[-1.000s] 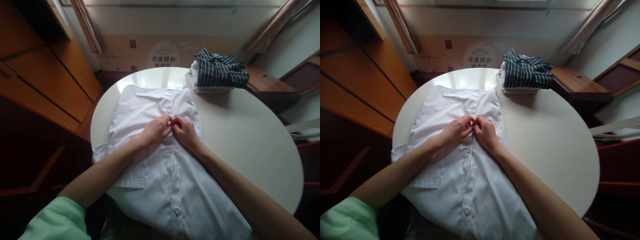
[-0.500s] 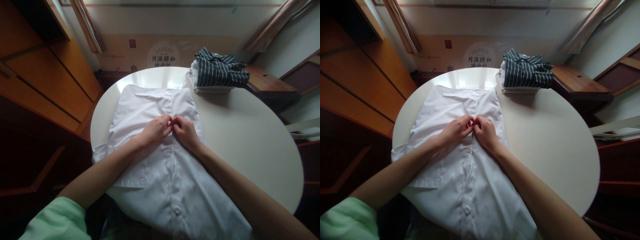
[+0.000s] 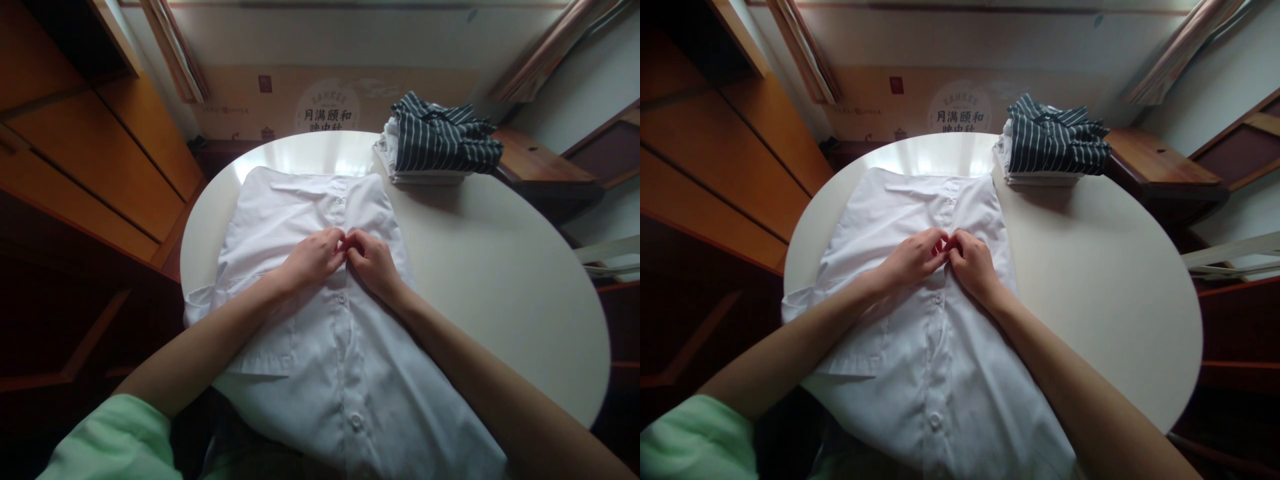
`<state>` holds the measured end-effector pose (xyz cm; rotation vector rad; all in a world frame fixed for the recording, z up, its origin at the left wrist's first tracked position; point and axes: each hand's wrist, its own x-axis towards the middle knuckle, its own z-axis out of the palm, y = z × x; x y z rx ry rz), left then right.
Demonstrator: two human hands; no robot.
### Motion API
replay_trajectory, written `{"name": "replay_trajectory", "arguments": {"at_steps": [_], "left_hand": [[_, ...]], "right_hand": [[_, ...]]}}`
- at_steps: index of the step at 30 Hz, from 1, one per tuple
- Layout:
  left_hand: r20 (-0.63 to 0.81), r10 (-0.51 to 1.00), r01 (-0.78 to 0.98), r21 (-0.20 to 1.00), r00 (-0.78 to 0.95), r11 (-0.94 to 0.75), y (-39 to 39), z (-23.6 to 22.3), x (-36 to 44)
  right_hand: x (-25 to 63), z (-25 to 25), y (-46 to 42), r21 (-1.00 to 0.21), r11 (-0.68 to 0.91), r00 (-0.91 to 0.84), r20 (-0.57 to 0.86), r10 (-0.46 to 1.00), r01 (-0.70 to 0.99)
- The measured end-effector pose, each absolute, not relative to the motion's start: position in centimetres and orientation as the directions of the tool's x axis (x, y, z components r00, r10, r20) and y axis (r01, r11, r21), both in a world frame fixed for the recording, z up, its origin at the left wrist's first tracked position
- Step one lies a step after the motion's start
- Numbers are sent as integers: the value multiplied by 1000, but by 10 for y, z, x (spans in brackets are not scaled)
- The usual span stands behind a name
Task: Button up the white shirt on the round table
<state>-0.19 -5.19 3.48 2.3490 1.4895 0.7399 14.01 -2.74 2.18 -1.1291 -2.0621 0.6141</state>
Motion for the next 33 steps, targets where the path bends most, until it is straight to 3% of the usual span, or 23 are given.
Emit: {"name": "replay_trajectory", "arguments": {"at_steps": [33], "left_hand": [[305,886,767,450,350,-458,-51,33,-3]], "right_hand": [[140,21,-27,-678,511,-370,358,857,528]]}}
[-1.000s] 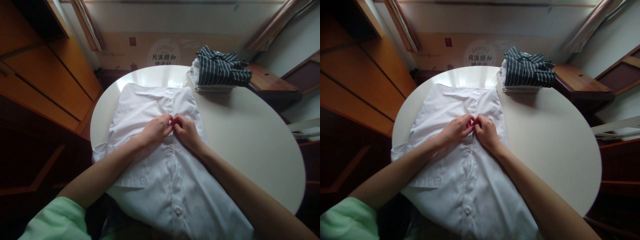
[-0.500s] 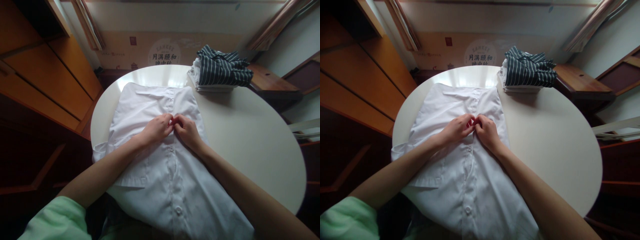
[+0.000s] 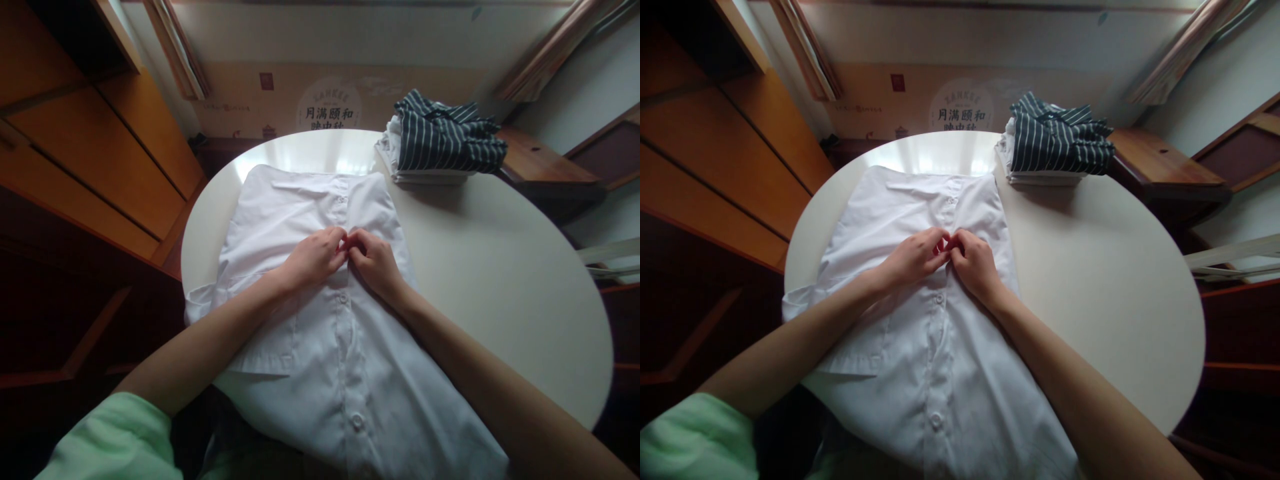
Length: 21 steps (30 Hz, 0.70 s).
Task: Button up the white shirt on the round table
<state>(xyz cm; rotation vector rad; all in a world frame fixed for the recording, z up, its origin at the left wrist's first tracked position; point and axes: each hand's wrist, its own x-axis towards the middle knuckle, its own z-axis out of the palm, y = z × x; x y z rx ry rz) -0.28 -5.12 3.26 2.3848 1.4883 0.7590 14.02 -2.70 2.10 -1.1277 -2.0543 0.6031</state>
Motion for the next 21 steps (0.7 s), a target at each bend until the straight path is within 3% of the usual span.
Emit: {"name": "replay_trajectory", "arguments": {"at_steps": [21], "left_hand": [[300,868,782,387,395,-489,-55,38,-5]], "right_hand": [[140,21,-27,-675,514,-375,357,856,530]]}}
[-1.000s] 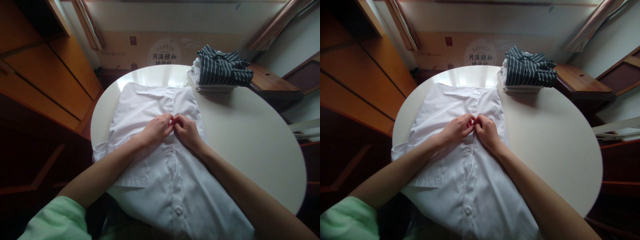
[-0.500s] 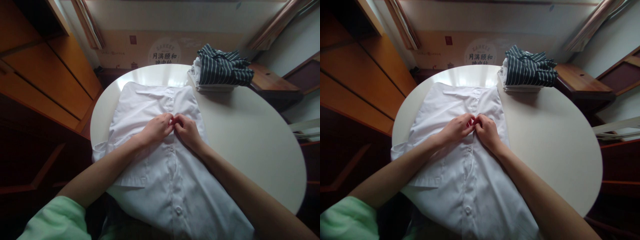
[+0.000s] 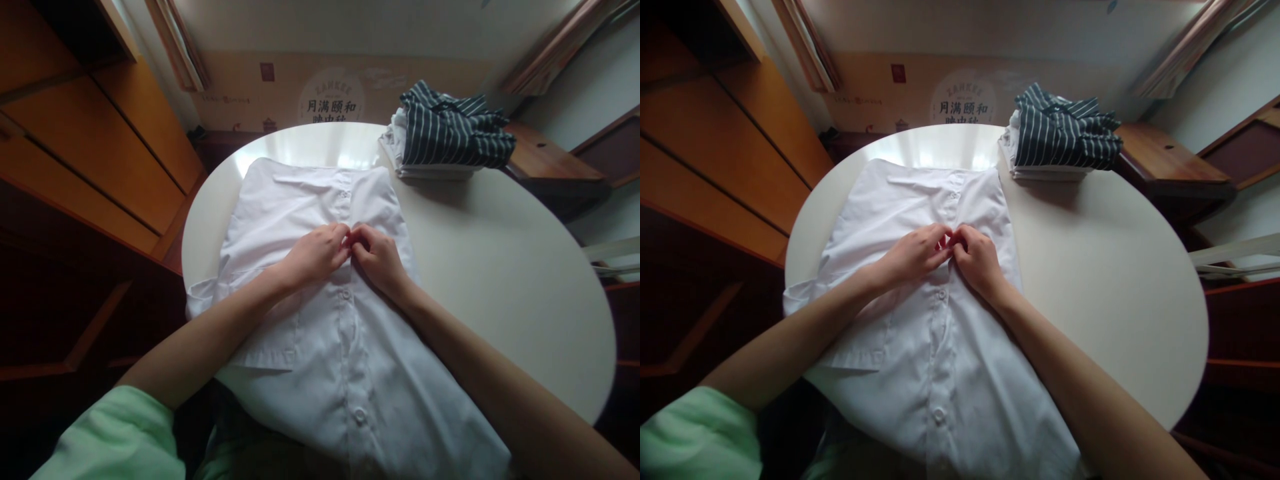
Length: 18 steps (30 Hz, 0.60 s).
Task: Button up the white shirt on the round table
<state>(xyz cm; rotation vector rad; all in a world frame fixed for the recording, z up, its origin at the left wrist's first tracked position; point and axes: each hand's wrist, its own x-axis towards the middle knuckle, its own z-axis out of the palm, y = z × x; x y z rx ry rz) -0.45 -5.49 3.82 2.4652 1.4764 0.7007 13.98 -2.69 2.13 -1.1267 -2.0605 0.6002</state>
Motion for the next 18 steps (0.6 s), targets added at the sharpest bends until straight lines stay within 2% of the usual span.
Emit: {"name": "replay_trajectory", "arguments": {"at_steps": [10,18], "left_hand": [[310,872,784,393,379,-480,-52,32,-5],[309,887,777,438,342,-452,-53,33,-3]], "right_hand": [[139,22,-27,-682,511,-369,360,857,523],[140,25,-30,-732,500,-349,368,862,462]]}}
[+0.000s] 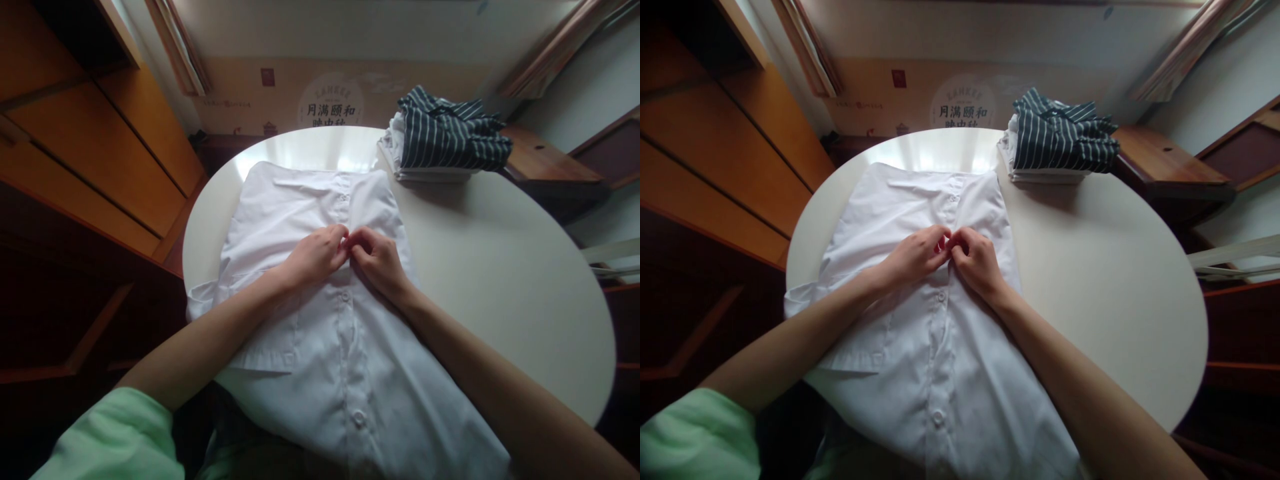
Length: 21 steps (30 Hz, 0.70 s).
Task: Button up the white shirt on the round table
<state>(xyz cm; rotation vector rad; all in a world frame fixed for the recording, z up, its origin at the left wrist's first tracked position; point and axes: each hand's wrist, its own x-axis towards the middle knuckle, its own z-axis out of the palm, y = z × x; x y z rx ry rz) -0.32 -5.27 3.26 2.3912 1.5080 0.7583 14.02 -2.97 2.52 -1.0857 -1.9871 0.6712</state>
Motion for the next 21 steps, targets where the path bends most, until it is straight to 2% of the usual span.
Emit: {"name": "replay_trajectory", "arguments": {"at_steps": [21], "left_hand": [[299,896,768,469,327,-437,-53,34,-1]], "right_hand": [[140,24,-29,-696,503,-382,340,859,513]]}}
